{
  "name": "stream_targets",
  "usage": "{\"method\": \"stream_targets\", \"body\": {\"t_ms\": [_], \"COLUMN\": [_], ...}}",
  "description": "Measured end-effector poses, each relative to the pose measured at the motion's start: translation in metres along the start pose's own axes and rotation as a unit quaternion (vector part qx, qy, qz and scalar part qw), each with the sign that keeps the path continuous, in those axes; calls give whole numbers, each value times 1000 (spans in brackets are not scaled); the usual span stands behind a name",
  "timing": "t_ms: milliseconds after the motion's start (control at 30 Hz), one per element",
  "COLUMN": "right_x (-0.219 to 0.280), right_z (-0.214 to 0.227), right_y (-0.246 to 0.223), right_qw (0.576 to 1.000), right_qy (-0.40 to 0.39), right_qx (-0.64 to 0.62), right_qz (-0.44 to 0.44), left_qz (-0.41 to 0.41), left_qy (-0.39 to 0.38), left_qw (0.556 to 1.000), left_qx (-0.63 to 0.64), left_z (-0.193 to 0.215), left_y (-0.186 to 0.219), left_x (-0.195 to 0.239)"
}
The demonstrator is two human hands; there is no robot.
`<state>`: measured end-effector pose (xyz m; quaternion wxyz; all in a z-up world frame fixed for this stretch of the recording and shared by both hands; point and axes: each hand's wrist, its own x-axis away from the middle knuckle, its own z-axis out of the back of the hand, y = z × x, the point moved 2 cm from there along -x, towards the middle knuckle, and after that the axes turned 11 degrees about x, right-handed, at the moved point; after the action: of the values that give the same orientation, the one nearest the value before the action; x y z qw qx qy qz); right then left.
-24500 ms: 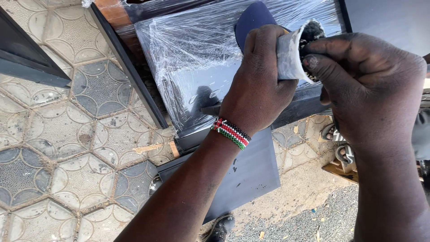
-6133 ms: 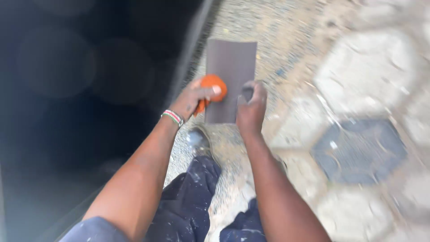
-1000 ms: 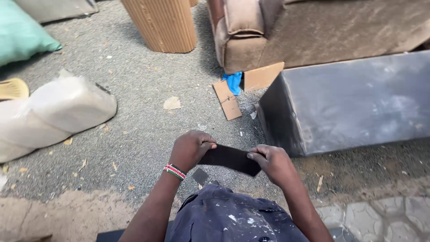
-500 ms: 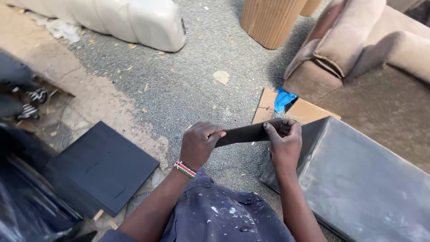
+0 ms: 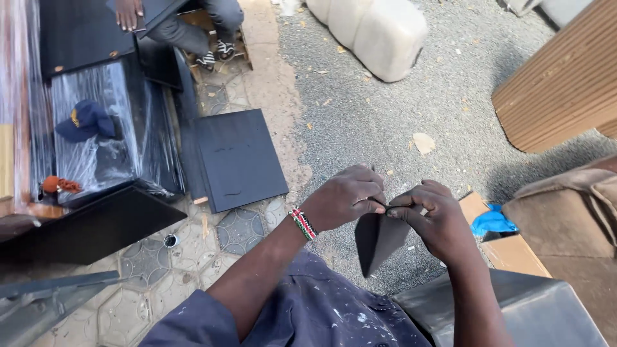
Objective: The person applies a dark substance from a small container onto a black metal frame using a cloth. They then pick up a sanding block and sand the edges and surfaces of a large, flat, dark metal panel.
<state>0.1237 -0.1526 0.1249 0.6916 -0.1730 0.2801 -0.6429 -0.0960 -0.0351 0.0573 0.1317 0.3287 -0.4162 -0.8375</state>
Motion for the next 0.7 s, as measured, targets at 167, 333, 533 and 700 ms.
{"method": "stream_targets", "body": {"t_ms": [167, 333, 533, 700], "right_x": [-31, -65, -108, -135], "right_z": [-13, -61, -150, -199], "right_y": [-56, -90, -148, -229], "right_qw": [988, 981, 959, 922], "right_qy": [-107, -116, 71, 197], "right_qx": [101, 97, 175, 194], "right_qz": [54, 119, 213, 271], "left_qz": [39, 83, 183, 316], "left_qy": [-53, -31, 102, 221], "left_qw": [998, 993, 952, 906], "left_qx": [-1, 83, 224, 174], "left_z": [45, 99, 185, 254], "left_y": [19, 6, -36, -114], "left_x": [19, 53, 105, 155]}}
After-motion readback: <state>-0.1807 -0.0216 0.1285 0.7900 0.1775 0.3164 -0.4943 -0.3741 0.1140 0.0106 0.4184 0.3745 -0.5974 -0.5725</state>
